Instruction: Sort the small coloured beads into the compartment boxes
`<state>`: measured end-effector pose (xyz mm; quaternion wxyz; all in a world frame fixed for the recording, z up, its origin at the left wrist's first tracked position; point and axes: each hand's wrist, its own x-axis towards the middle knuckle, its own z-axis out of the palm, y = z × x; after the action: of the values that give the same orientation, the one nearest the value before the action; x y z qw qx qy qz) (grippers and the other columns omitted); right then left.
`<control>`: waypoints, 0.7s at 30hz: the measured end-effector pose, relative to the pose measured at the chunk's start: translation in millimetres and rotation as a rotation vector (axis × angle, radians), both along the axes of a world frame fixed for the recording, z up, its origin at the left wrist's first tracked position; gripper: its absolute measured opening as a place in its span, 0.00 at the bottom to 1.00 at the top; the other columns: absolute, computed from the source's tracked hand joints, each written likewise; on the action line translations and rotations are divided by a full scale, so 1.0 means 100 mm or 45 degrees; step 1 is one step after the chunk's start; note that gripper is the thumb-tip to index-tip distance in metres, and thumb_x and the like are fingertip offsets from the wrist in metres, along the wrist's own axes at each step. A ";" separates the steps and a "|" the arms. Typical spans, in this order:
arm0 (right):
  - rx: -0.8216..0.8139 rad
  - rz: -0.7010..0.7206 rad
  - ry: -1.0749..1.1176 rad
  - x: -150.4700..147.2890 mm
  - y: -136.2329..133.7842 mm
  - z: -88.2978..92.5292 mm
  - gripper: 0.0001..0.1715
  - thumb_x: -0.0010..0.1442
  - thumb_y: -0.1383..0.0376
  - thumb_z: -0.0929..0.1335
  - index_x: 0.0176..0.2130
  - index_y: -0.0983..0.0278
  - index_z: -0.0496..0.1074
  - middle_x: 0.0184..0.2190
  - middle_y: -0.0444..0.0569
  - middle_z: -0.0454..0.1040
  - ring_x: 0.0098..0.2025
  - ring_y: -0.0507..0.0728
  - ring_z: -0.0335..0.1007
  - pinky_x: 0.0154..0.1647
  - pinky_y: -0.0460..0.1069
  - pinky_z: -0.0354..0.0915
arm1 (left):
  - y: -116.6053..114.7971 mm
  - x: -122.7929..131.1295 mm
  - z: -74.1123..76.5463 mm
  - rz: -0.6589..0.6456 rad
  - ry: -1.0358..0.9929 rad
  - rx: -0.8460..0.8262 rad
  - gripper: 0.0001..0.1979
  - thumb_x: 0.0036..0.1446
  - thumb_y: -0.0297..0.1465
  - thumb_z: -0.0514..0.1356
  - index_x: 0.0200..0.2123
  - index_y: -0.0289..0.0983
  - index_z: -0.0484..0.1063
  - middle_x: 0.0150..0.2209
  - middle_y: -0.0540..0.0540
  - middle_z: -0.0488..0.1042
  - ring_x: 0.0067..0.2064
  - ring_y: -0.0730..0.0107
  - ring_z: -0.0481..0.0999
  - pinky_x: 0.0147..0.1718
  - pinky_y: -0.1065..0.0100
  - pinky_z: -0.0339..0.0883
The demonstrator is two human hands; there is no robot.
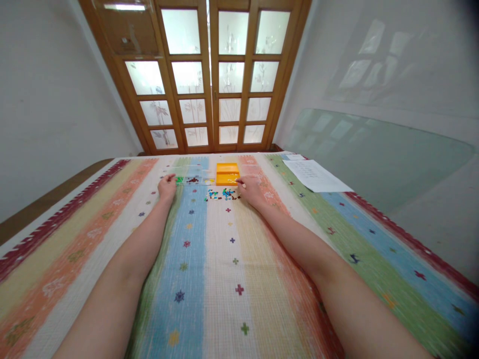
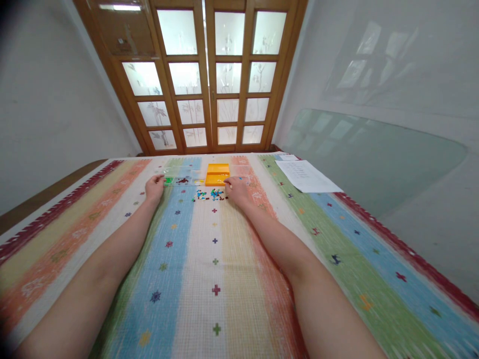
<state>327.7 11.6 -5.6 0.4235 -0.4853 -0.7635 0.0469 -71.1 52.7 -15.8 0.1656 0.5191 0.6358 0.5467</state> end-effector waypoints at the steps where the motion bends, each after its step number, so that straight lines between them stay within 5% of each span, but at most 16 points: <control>1: -0.003 0.016 -0.008 -0.01 -0.01 0.00 0.13 0.65 0.71 0.67 0.46 0.64 0.80 0.45 0.53 0.82 0.48 0.61 0.75 0.55 0.55 0.68 | -0.02 0.05 0.01 -0.060 0.055 0.009 0.19 0.56 0.33 0.59 0.49 0.35 0.80 0.42 0.41 0.82 0.39 0.61 0.78 0.40 0.64 0.71; 11: 0.037 0.181 -0.215 -0.10 -0.14 0.08 0.12 0.69 0.70 0.67 0.46 0.63 0.80 0.46 0.54 0.80 0.49 0.61 0.74 0.54 0.56 0.67 | -0.37 0.58 0.20 -1.084 0.565 -0.183 0.10 0.57 0.38 0.61 0.35 0.39 0.79 0.34 0.48 0.79 0.36 0.64 0.75 0.37 0.66 0.66; 21: 0.118 0.542 -0.491 -0.40 -0.34 0.07 0.15 0.71 0.65 0.69 0.55 0.58 0.79 0.55 0.55 0.76 0.58 0.63 0.70 0.62 0.60 0.63 | -0.42 0.65 0.26 -1.124 0.725 -0.184 0.16 0.58 0.42 0.65 0.44 0.38 0.81 0.31 0.49 0.75 0.33 0.67 0.71 0.33 0.67 0.61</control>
<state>287.3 -22.0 1.7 0.2729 -0.2942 -0.9159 0.0068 -6.4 10.4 10.0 0.2362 0.8526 0.4124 0.2172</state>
